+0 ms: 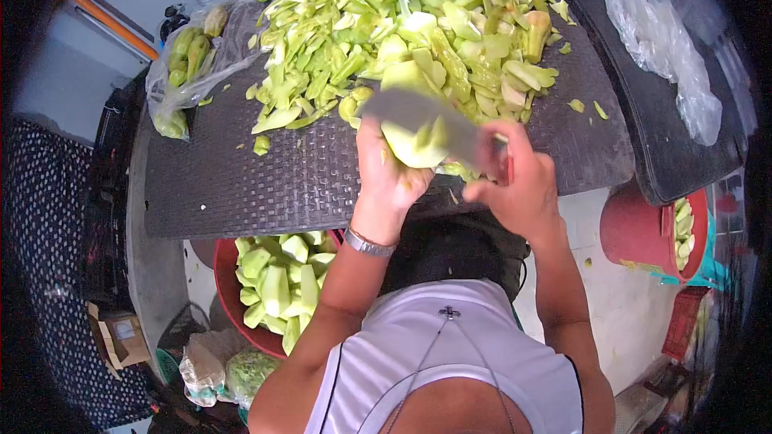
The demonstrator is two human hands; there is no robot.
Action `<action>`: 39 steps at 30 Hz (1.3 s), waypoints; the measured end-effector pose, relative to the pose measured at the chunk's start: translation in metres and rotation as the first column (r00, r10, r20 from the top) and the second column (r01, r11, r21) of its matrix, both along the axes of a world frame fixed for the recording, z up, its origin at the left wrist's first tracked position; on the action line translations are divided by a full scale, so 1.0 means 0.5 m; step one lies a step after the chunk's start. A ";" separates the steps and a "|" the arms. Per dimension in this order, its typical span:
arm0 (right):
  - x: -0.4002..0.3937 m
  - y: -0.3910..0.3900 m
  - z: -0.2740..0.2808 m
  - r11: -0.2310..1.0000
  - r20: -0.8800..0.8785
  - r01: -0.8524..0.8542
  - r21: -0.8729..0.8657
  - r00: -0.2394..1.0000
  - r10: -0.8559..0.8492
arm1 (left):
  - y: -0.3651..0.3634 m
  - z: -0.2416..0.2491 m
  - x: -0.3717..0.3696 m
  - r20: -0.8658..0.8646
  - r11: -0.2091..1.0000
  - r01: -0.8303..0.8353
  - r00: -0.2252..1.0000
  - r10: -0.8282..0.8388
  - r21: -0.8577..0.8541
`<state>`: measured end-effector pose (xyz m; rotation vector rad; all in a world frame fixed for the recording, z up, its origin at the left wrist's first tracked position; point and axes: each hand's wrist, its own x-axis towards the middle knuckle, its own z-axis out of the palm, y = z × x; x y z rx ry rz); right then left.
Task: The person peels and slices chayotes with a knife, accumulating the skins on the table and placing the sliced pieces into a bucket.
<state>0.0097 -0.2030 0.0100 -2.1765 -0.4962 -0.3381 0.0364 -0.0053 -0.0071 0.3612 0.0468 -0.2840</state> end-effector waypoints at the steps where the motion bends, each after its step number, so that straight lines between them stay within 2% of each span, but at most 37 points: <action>1: -0.012 -0.005 -0.007 0.998 0.090 -0.016 -0.053 0.996 0.021 | 0.003 -0.003 -0.004 0.003 0.999 0.026 1.000 -0.026 0.027; 2: -0.023 -0.007 -0.010 0.987 0.132 -0.020 -0.157 0.990 0.041 | 0.013 -0.004 0.001 0.039 0.992 0.009 0.999 -0.014 0.127; 5: -0.026 -0.010 -0.015 0.949 0.224 0.004 -0.314 0.972 0.070 | -0.002 -0.007 0.002 -0.025 0.990 -0.007 1.000 0.010 0.138; 6: -0.025 -0.011 -0.012 0.948 0.224 0.009 -0.320 0.972 0.066 | -0.016 -0.005 0.002 -0.060 0.988 -0.081 0.994 0.090 0.133; 9: -0.021 -0.011 0.003 0.946 0.232 0.013 -0.323 0.970 0.065 | -0.016 0.019 -0.027 -0.018 0.993 -0.006 1.000 0.008 0.116; 15: -0.020 -0.011 0.010 0.953 0.217 0.002 -0.303 0.974 0.067 | -0.023 0.017 -0.021 -0.017 0.996 -0.013 1.000 0.015 0.087; 17: -0.011 -0.020 0.011 0.958 0.215 -0.026 -0.284 0.973 0.090 | -0.042 0.031 -0.057 0.088 0.909 -0.216 0.976 0.197 0.356; 19: 0.012 -0.048 0.008 0.973 0.088 -0.050 -0.224 0.994 0.071 | -0.038 0.028 -0.061 0.102 0.909 -0.200 0.979 0.174 0.366; 21: 0.015 -0.053 0.009 0.980 0.009 -0.089 -0.180 0.996 0.092 | -0.004 -0.006 -0.028 0.034 0.993 0.037 0.999 -0.042 0.115; 22: 0.008 -0.048 0.010 0.979 -0.006 -0.119 -0.164 0.993 0.120 | 0.000 -0.015 -0.025 0.083 0.991 0.064 0.994 -0.074 0.116; 25: 0.006 -0.048 0.025 0.970 0.016 -0.180 -0.162 0.983 0.185 | -0.019 -0.011 -0.033 -0.004 0.996 0.068 0.998 -0.068 0.056; 26: 0.006 -0.048 0.028 0.966 0.031 -0.199 -0.167 0.978 0.206 | -0.016 -0.019 -0.038 0.023 0.995 0.096 0.995 -0.096 -0.006; 29: 0.019 -0.062 0.031 0.955 -0.059 -0.210 -0.207 0.978 0.202 | -0.021 -0.006 -0.042 0.069 0.978 0.009 0.997 -0.024 0.208; 35: 0.007 -0.051 0.029 0.968 -0.046 -0.204 -0.149 0.979 0.199 | -0.028 -0.001 -0.052 0.040 0.983 0.008 0.999 -0.016 0.184; 38: 0.047 -0.078 0.009 0.964 -0.047 -0.201 -0.173 0.980 0.196 | -0.026 -0.008 -0.064 0.042 0.962 -0.021 0.999 0.010 0.273; 39: 0.045 -0.076 0.008 0.966 -0.041 -0.190 -0.177 0.982 0.185 | -0.019 -0.019 -0.060 0.055 0.989 0.051 0.997 -0.059 0.135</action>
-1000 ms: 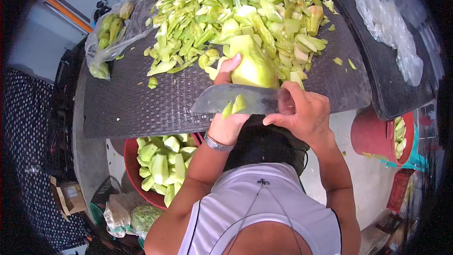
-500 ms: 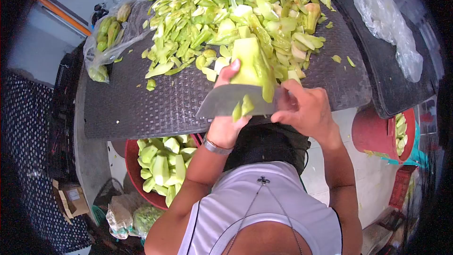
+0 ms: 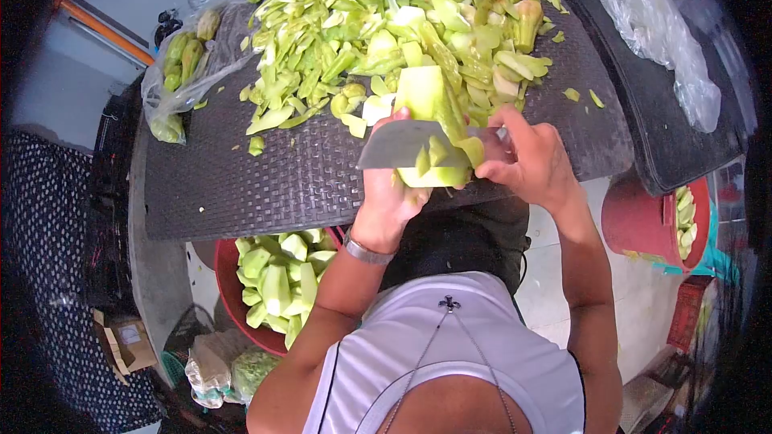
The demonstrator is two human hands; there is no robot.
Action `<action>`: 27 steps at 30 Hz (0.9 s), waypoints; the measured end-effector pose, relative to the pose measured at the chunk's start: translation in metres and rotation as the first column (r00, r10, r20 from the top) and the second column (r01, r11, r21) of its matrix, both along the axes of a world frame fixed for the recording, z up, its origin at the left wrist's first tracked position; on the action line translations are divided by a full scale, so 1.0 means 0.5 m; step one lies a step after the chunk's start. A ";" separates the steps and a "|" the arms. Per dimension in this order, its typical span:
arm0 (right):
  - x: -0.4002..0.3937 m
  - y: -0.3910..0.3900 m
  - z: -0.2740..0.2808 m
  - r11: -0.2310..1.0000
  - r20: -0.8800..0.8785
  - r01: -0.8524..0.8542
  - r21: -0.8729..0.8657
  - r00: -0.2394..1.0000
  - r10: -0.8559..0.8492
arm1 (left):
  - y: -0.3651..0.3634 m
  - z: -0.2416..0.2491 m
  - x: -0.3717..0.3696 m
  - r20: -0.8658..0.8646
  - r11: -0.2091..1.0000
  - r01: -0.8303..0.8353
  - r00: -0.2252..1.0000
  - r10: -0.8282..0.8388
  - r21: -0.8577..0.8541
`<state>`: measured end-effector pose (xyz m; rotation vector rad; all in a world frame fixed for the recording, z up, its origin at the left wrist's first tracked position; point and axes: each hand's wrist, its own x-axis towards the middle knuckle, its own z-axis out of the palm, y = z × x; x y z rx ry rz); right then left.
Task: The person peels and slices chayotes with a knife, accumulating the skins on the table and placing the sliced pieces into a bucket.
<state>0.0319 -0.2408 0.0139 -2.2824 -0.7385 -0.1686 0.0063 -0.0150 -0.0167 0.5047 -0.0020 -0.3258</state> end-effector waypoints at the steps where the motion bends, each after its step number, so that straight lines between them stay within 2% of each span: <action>1: -0.003 0.005 0.001 1.000 0.010 0.008 -0.003 1.000 -0.008 | 0.010 -0.015 0.008 0.017 0.987 0.075 0.997 -0.073 -0.140; 2: -0.001 0.009 0.002 1.000 0.028 0.018 -0.005 0.999 -0.017 | 0.016 -0.024 0.020 0.053 0.950 0.154 0.988 -0.145 -0.272; 3: -0.001 0.008 -0.004 0.999 0.076 0.017 -0.032 0.997 -0.015 | -0.004 0.015 0.008 -0.154 0.997 -0.065 0.986 0.058 -0.044; 6: 0.035 -0.014 0.003 0.998 0.101 0.027 -0.063 0.995 -0.020 | 0.016 -0.024 0.004 -0.009 0.967 0.025 1.000 -0.028 -0.255; 10: 0.086 -0.047 -0.009 0.963 0.104 0.256 -0.080 0.963 -0.247 | 0.026 0.048 0.002 0.109 0.974 0.103 0.991 -0.082 -0.202; 11: 0.088 -0.049 -0.006 0.954 0.001 0.298 -0.033 0.954 -0.298 | 0.031 0.050 0.002 0.127 0.956 0.147 0.985 -0.118 -0.255; 14: 0.074 -0.038 0.001 0.923 -0.085 0.385 -0.018 0.919 -0.385 | 0.026 0.062 0.006 -0.117 0.983 -0.128 0.987 0.112 -0.133; 15: 0.067 -0.034 0.002 0.919 -0.127 0.395 -0.014 0.911 -0.393 | 0.033 0.052 0.011 -0.149 0.981 -0.151 0.980 0.133 -0.119; 17: 0.049 -0.023 0.007 0.909 -0.207 0.417 -0.004 0.889 -0.409 | 0.052 0.024 0.023 -0.205 0.977 -0.195 0.963 0.173 -0.089; 20: 0.007 0.012 0.051 0.896 -0.256 0.444 0.029 0.869 -0.423 | 0.048 0.042 0.019 -0.143 0.991 -0.126 0.983 0.119 -0.044; 22: -0.036 0.044 0.063 0.954 -0.216 0.285 0.095 0.941 -0.260 | 0.047 0.022 0.031 -0.102 0.985 -0.168 0.981 0.163 -0.039; 23: -0.058 0.056 0.047 0.976 -0.117 0.203 0.079 0.974 -0.194 | 0.044 0.007 0.034 -0.086 0.981 -0.188 0.979 0.184 -0.037; 24: -0.071 0.066 0.030 0.991 -0.020 0.124 0.054 0.992 -0.123 | 0.035 0.002 0.010 0.134 0.950 -0.277 0.957 0.258 0.146; 25: -0.076 0.072 0.022 0.993 0.040 0.121 -0.010 0.992 -0.121 | 0.025 0.000 -0.012 0.336 0.860 -0.416 0.888 0.314 0.295; 27: -0.086 0.080 0.014 0.982 0.157 0.127 -0.136 0.982 -0.105 | 0.017 0.016 0.007 0.073 0.930 -0.298 0.954 0.289 0.214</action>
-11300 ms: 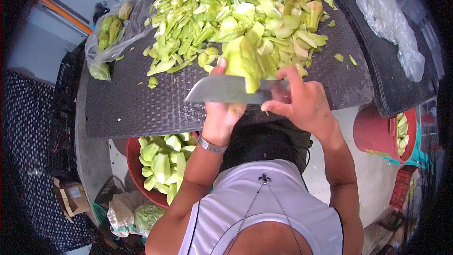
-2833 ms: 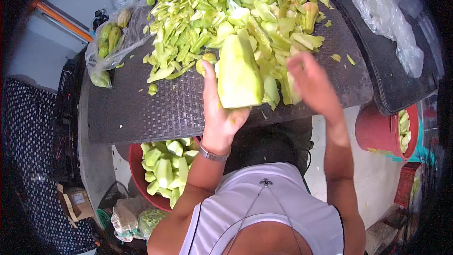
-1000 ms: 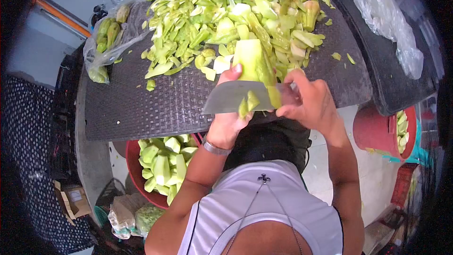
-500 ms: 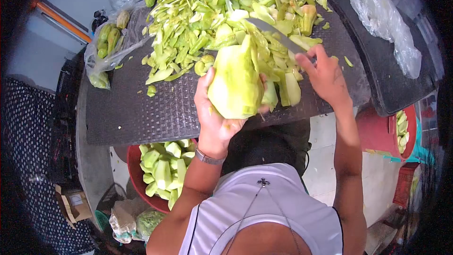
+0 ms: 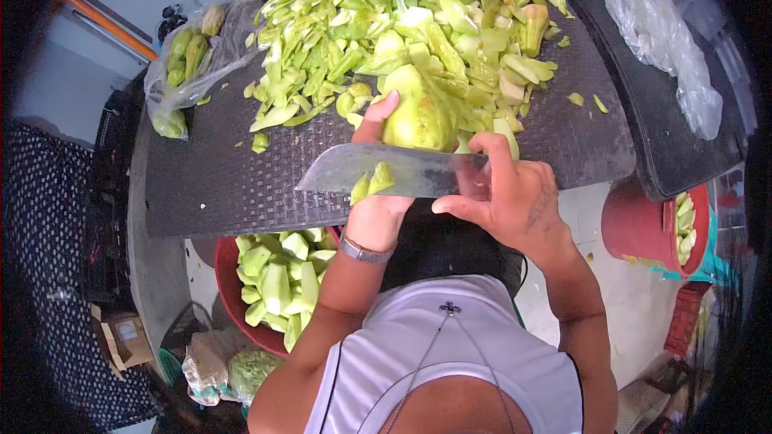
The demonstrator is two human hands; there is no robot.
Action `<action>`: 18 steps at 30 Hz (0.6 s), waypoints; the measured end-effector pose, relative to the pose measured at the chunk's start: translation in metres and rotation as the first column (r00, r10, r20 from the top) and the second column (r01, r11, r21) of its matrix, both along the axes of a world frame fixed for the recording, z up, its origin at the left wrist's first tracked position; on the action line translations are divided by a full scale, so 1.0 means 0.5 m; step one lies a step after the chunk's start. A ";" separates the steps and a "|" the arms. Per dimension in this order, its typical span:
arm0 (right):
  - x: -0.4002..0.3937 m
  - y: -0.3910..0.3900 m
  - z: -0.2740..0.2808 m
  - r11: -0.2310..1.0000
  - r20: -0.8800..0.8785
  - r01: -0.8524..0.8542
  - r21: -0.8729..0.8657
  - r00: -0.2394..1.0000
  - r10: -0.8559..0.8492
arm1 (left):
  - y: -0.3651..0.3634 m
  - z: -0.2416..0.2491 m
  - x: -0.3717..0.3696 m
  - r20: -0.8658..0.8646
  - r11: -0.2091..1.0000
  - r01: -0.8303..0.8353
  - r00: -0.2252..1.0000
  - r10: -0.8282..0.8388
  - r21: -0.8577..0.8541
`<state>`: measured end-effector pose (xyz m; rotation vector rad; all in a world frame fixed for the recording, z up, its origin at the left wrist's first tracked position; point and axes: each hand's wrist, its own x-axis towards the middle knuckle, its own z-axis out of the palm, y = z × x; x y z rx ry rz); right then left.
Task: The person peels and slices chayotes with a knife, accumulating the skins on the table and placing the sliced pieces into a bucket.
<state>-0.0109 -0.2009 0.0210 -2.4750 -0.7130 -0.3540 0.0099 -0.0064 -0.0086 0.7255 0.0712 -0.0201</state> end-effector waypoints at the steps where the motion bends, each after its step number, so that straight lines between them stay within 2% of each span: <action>1: 0.001 0.001 -0.005 1.000 0.020 0.001 0.005 1.000 -0.001 | -0.003 0.014 0.013 -0.104 0.995 0.028 0.994 -0.038 -0.091; 2: 0.005 0.001 -0.010 1.000 0.043 -0.001 0.009 0.999 0.000 | -0.004 0.022 0.021 -0.199 0.982 0.046 0.976 -0.083 -0.183; 5: 0.012 -0.001 -0.013 1.000 0.050 -0.014 0.000 0.999 0.014 | -0.003 0.023 0.025 -0.190 0.975 0.053 0.977 -0.095 -0.217; 9: 0.029 -0.013 -0.015 0.996 0.056 -0.073 -0.050 0.996 0.076 | 0.008 0.012 0.024 -0.172 0.979 0.056 0.981 -0.091 -0.198; 12: 0.052 -0.044 -0.016 0.998 -0.005 0.031 -0.056 1.000 -0.031 | 0.015 0.035 0.015 -0.129 0.985 0.021 0.991 -0.044 -0.174; 15: 0.046 -0.040 -0.010 0.994 -0.081 -0.060 0.087 0.994 0.068 | 0.018 0.040 0.011 -0.134 0.984 0.054 0.988 -0.077 -0.168; 18: 0.045 -0.031 0.020 0.995 -0.025 -0.096 0.022 0.995 0.097 | -0.003 0.032 -0.004 -0.179 0.992 0.054 0.981 -0.075 -0.118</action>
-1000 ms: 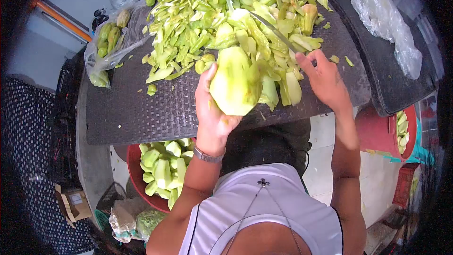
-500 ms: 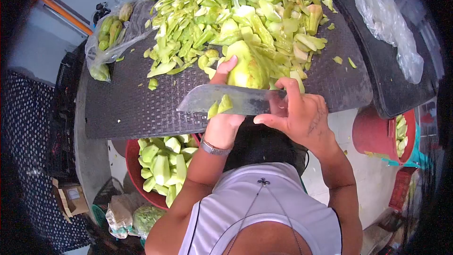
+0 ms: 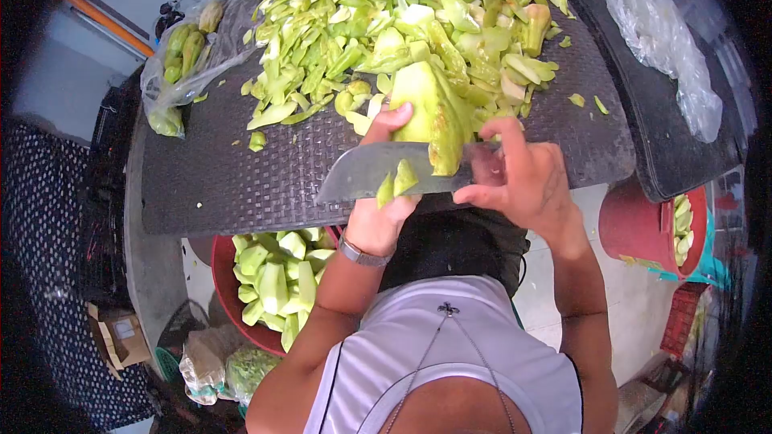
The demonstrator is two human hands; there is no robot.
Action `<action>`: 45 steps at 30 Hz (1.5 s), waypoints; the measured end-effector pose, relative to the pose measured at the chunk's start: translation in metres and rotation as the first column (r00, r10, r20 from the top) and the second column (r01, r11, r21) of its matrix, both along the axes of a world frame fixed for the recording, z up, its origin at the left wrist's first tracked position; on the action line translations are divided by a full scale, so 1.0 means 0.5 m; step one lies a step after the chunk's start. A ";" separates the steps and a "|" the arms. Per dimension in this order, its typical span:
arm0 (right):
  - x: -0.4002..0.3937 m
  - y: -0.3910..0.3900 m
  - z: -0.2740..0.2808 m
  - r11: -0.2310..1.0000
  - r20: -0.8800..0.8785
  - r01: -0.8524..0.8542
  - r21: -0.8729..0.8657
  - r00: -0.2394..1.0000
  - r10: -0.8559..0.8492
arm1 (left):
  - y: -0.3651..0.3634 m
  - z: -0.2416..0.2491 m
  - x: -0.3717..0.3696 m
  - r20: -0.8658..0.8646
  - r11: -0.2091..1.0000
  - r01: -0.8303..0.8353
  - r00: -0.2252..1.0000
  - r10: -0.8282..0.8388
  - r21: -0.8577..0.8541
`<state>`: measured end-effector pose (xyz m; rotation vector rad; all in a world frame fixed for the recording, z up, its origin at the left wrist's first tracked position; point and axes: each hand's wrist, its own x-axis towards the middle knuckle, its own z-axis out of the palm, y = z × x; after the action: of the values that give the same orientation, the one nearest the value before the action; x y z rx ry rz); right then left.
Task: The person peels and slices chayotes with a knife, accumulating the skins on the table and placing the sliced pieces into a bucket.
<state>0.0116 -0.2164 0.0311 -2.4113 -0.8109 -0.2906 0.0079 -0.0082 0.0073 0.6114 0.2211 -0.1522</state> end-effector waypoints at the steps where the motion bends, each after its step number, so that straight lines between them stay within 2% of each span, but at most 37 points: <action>1: 0.004 -0.007 -0.001 1.000 -0.031 0.015 0.015 0.999 -0.014 | 0.004 -0.005 0.003 0.030 0.998 0.011 1.000 -0.010 -0.054; 3: 0.019 -0.029 -0.007 0.998 -0.090 0.046 0.044 0.995 -0.041 | 0.017 -0.015 0.013 0.094 0.987 0.038 0.995 -0.023 -0.159; 7: 0.013 -0.025 -0.014 0.995 -0.040 0.092 -0.048 0.995 -0.094 | 0.015 -0.014 0.018 0.068 0.987 -0.012 0.997 0.023 -0.162; 10: 0.037 -0.033 -0.014 0.999 -0.047 0.033 0.019 0.998 -0.032 | 0.014 -0.013 0.012 0.083 0.993 -0.064 0.994 0.073 -0.102; 13: 0.056 -0.047 -0.018 0.999 -0.028 0.051 -0.010 0.998 -0.051 | 0.030 -0.010 0.020 0.119 0.993 -0.024 0.992 0.038 -0.116; 14: 0.064 -0.058 -0.020 0.999 -0.088 0.046 0.011 0.995 -0.045 | 0.029 -0.004 0.020 0.063 0.992 -0.065 0.995 0.072 -0.104; 17: 0.058 -0.023 -0.014 1.000 -0.072 -0.008 -0.003 0.997 0.008 | 0.019 -0.068 -0.001 0.038 0.976 -0.092 0.994 0.102 -0.199; 18: 0.063 -0.026 -0.012 1.000 -0.111 0.030 -0.003 0.993 -0.030 | 0.005 -0.084 -0.003 0.023 0.965 -0.027 0.999 0.035 -0.260; 20: 0.104 -0.038 -0.002 0.994 -0.177 0.105 -0.007 0.979 -0.105 | -0.006 -0.043 -0.005 0.020 0.999 -0.019 1.000 0.018 0.033; 23: 0.154 -0.094 -0.042 0.968 -0.367 0.242 0.058 0.907 -0.205 | 0.026 -0.019 0.002 0.028 0.997 0.058 0.998 -0.057 -0.041; 24: 0.149 -0.088 -0.032 0.950 -0.425 0.313 0.000 0.860 -0.283 | 0.036 -0.019 0.006 0.026 0.995 0.087 0.996 -0.085 -0.047; 27: 0.117 -0.055 -0.021 0.914 -0.505 0.402 0.043 0.799 -0.328 | 0.027 -0.020 0.025 0.003 0.994 0.034 0.999 -0.034 -0.108; 28: 0.104 -0.048 -0.023 0.927 -0.461 0.366 0.081 0.838 -0.290 | 0.022 -0.017 0.026 0.016 0.991 0.038 0.999 -0.036 -0.131; 31: 0.051 -0.010 0.024 0.944 -0.519 0.310 0.110 0.828 -0.211 | 0.025 -0.015 0.020 0.036 0.991 0.084 0.996 -0.081 -0.108; 32: 0.034 -0.001 0.021 0.954 -0.446 0.246 0.171 0.883 -0.147 | 0.024 -0.022 0.019 0.066 0.983 0.089 0.995 -0.079 -0.158; 34: 0.001 0.008 0.018 0.984 -0.353 0.121 0.127 0.933 -0.069 | 0.020 -0.036 0.013 0.123 0.962 0.103 0.990 -0.074 -0.254; 35: -0.010 0.011 0.016 0.993 -0.306 0.059 0.100 0.952 -0.026 | 0.019 -0.037 0.018 -0.071 0.958 0.081 0.992 -0.105 -0.276; 37: -0.023 0.016 0.008 0.999 -0.194 0.009 0.045 0.981 0.000 | 0.015 -0.017 0.006 0.014 0.963 0.122 0.992 -0.123 -0.240; 40: -0.028 0.016 -0.006 1.000 -0.098 -0.009 0.009 0.995 0.010 | 0.013 -0.026 0.012 0.028 0.954 0.138 0.990 -0.135 -0.265; 43: -0.029 0.019 -0.004 1.000 -0.073 -0.013 0.003 0.997 0.014 | 0.001 -0.016 0.008 0.046 0.965 0.111 0.994 -0.103 -0.238; 45: -0.029 0.019 -0.006 1.000 -0.044 -0.001 0.007 0.999 0.001 | -0.027 0.003 -0.024 0.247 0.998 -0.034 0.968 0.044 -0.048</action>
<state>-0.0027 -0.2068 0.0280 -2.4024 -0.7902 -0.2381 -0.0043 -0.0215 0.0089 0.5765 -0.0129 -0.0412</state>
